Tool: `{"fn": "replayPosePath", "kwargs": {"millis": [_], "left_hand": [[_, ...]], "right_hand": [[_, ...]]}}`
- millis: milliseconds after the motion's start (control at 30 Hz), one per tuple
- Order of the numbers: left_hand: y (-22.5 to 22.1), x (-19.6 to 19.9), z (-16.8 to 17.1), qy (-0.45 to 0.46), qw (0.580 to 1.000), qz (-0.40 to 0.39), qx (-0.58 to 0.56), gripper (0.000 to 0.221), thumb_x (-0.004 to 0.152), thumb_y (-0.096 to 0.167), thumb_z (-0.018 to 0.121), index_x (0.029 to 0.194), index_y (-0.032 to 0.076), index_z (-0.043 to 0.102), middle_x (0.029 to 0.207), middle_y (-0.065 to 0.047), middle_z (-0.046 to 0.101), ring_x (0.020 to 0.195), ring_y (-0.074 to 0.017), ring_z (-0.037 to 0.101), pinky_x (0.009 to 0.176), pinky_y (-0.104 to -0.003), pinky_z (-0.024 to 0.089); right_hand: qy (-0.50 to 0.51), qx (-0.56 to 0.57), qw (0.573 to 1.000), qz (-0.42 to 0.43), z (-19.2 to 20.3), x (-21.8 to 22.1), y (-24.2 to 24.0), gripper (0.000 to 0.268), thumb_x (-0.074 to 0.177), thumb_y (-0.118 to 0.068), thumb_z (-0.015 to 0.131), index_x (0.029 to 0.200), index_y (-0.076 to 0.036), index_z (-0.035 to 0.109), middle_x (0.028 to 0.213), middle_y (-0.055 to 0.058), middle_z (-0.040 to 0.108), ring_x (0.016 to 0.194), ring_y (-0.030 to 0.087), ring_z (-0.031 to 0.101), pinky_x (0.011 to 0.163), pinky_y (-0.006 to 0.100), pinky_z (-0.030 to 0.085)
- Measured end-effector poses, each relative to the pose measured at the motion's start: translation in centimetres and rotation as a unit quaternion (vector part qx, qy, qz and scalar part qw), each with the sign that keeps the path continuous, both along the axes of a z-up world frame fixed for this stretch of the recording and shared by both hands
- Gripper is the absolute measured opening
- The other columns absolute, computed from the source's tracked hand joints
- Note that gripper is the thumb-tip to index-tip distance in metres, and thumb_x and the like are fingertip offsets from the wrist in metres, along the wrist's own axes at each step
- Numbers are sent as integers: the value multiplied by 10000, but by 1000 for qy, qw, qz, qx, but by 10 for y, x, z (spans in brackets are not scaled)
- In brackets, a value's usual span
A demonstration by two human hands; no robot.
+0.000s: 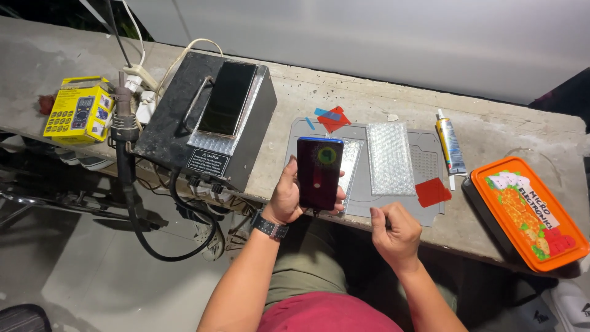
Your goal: The person unwraps a replacement phone screen from bubble wrap, picks up a mobile phone, inspects the device, and plugs in a charging cable.
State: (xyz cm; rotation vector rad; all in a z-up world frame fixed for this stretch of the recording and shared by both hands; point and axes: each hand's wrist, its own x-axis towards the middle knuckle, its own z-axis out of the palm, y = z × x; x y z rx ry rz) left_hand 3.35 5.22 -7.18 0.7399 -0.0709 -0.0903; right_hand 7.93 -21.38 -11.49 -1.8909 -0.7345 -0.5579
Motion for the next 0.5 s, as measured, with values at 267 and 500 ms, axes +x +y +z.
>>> {"fn": "replayPosePath", "kwargs": {"millis": [267, 500], "left_hand": [[-2, -2, 8, -5, 1000, 3, 13, 1032, 1146, 807, 240, 1295, -51, 793, 1114, -420, 824, 975, -548, 833, 779, -661, 708], [6, -5, 16, -3, 999, 31, 32, 1014, 1162, 787, 236, 1272, -52, 795, 1091, -398, 838, 962, -529, 848, 762, -634, 722]], "right_hand": [[2, -4, 1000, 7, 7, -1, 2, 394, 1131, -207, 773, 749, -155, 688, 569, 40, 474, 466, 298, 528, 493, 324, 472], [-2, -12, 1000, 5, 4, -1, 1, 379, 1133, -213, 776, 766, -160, 700, 576, 45, 494, 471, 294, 538, 493, 330, 471]]}}
